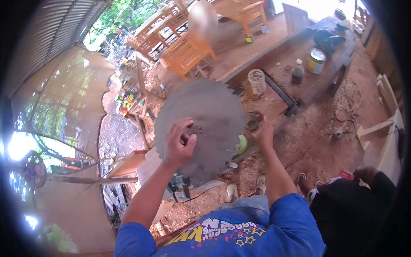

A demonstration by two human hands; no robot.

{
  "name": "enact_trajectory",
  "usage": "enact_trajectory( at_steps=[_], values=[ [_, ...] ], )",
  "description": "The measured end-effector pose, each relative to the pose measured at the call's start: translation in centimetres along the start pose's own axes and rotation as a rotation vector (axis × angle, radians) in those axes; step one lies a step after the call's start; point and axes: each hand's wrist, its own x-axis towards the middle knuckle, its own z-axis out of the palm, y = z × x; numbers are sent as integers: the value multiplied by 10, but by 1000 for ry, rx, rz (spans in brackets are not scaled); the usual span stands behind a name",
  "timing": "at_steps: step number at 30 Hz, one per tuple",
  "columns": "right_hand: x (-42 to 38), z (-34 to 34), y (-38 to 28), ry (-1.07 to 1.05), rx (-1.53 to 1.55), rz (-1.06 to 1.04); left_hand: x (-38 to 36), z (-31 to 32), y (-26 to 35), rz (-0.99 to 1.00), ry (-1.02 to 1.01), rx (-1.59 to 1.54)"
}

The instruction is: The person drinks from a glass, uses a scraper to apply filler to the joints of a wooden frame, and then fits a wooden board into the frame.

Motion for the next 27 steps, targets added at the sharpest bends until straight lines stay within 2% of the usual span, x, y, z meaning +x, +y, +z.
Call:
enact_trajectory(
  at_steps=[3, 5, 6, 7, 9, 11, 13, 14, 16, 18, 21, 24, 27],
  values=[
    [-55, -18, 26, 84, -64, 87, -1, -2, 3, 20, 21, -14],
    [-105, -22, 70, -247, 68, 415, -1, 1, -3, 77, 43, -18],
    [-141, -49, 51, -327, -214, 330, -2, 2, -4, 85, 42, -30],
    [-180, -23, 101, -586, -368, 212, -2, 3, -5, 99, 38, -40],
    [-273, -47, 83, -890, -452, 349, 0, 3, -13, 128, 40, -46],
    [-381, -33, 104, -788, -163, 640, -2, 8, -25, 150, 29, -54],
    [-460, 10, 178, -632, -67, 795, -2, 3, -26, 60, -35, -238],
    [-504, 27, 190, -539, -4, 885, 1, 7, -32, 52, -7, -350],
    [-540, 25, 140, -455, 33, 983, 21, 20, -78, 65, -22, -558],
    [-565, 0, 59, -337, 100, 1078, 21, 13, -63, 21, -60, -632],
    [-635, 66, 78, -136, 66, 1153, 40, 20, -86, -1, -44, -667],
    [-676, 54, 36, -76, -33, 1057, 55, 17, -90, -83, -126, -629],
    [-711, 40, -17, 80, -107, 1183, 41, 5, -47, -210, -103, -592]
  ],
)
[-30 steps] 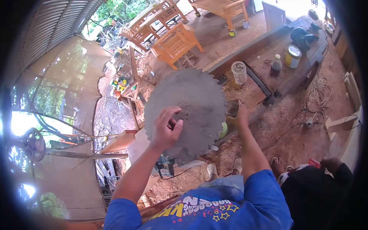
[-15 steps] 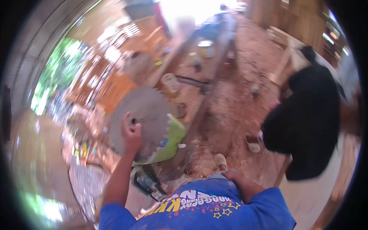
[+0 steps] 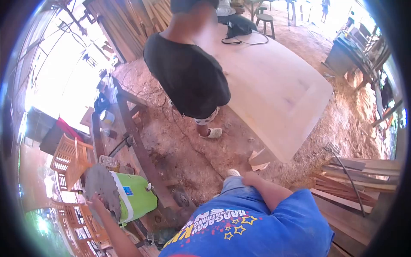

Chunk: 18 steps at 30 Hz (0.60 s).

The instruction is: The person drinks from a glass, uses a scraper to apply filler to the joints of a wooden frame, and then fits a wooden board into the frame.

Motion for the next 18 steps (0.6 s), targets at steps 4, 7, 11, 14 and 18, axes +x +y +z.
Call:
enact_trajectory(
  at_steps=[4, 7, 11, 14, 18],
  values=[
    [-43, -1, 38, 158, 13, -30, 11, 11, 15, -7, -66, -98],
    [-81, -13, 67, 119, -149, 42, -5, 23, 50, 10, -92, -133],
    [-66, 63, 189, 3, -4, 117, 32, 40, 30, 286, -146, -114],
    [-96, 31, 186, 1, 54, 249, 10, 60, 34, 567, -51, 11],
    [-77, 31, 254, -58, -5, 74, -121, 68, 81, 913, 273, 567]
  ],
)
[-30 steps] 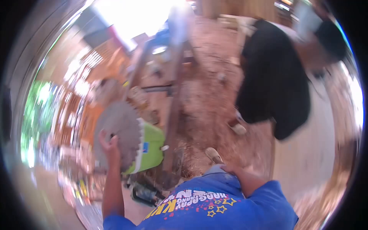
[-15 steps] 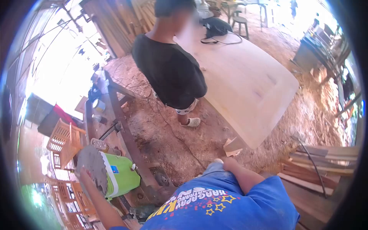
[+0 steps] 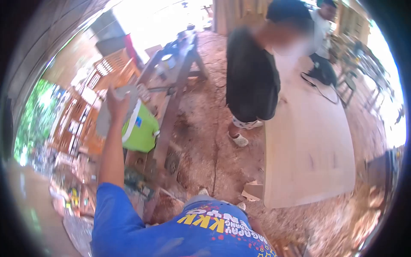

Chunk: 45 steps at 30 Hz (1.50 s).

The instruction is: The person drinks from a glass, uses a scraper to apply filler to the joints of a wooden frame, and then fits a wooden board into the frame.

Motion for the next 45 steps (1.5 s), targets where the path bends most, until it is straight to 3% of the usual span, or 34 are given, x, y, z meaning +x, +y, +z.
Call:
enact_trajectory(
  at_steps=[4, 7, 10, 11, 12, 14, 17, 19, 21, 22, 23, 25, 27, 28, 29, 30, 32, 33, 34, 36, 38, 40, 43, 45],
  values=[
    [29, -11, 63, -78, -107, -185, -45, -86, 91, 341, -451, 226],
    [48, -9, 105, -130, -207, -321, -64, -94, 81, 15, -508, 601],
    [63, -5, 133, -155, -324, -467, -56, -102, 43, -508, -118, 605],
    [67, -4, 140, -157, -358, -525, -59, -110, 34, -335, -162, 710],
    [72, -3, 144, -153, -385, -578, -52, -127, 48, -355, -292, 639],
    [72, 1, 148, -140, -264, -517, -31, -163, 88, -386, -560, 484],
    [57, 3, 155, -106, 2, -291, 5, -164, 79, -608, -682, 284],
    [40, -15, 147, -91, 43, -252, 32, -142, 57, -587, -693, 266],
    [21, -37, 128, -67, 101, -213, 50, -99, 23, -380, -595, 454],
    [13, -47, 120, -53, 132, -194, 47, -88, 37, -312, -519, 405],
    [5, -54, 108, -43, 164, -175, 34, -77, 63, -244, -444, 358],
    [-8, -55, 94, -10, 156, -152, -12, -62, 121, -146, -553, 78],
    [-28, -55, 82, -24, 157, -84, -106, -6, 133, -13, -615, -116],
    [-43, -59, 67, -48, 177, -28, -145, -16, 169, 68, -656, -294],
    [-59, -56, 53, -67, 217, 38, -177, -42, 202, 43, -1034, -221],
    [-70, -47, 45, 7, 244, 68, -251, -16, 195, 108, -1031, -260],
    [-78, -40, 32, 165, 285, 125, -438, 70, 137, 357, -1438, -101],
    [-79, -40, 26, 30, 292, 257, -474, 40, 128, 423, -1685, -109],
    [-87, -34, 19, 73, 324, 296, -512, 9, 120, 474, -1936, -124],
    [-101, -28, 9, 157, 365, 369, -534, -9, 116, 416, -2186, -120],
    [-113, -17, 9, 28, 284, 373, -535, -4, 114, 305, -2287, -115],
    [-111, 0, 12, -154, 247, 393, -532, 5, 119, 255, -2295, -160],
    [-140, -9, -12, -151, 497, 525, -532, 17, 138, 202, -2284, -268],
    [-144, -12, -9, -136, 488, 466, -534, 20, 157, 188, -2289, -355]
  ],
)
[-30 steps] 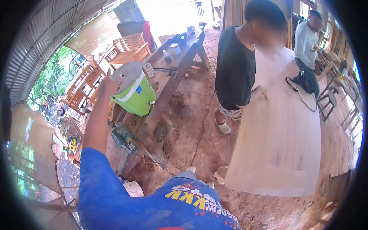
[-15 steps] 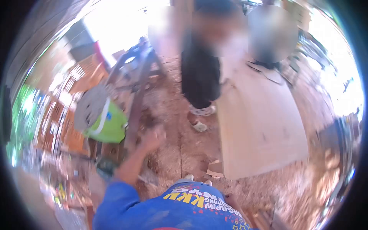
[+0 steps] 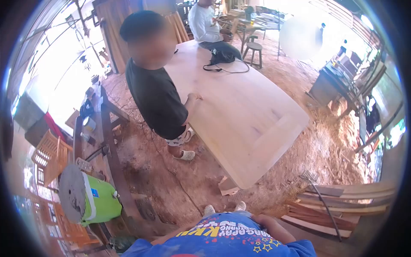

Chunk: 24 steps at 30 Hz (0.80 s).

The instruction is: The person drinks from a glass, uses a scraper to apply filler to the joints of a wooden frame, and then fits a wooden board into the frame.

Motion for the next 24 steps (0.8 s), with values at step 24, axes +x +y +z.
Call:
enact_trajectory(
  at_steps=[24],
  values=[
    [54, -111, 86, 179, -332, -412, -119, -119, 264, 771, 1142, -839]
  ],
)
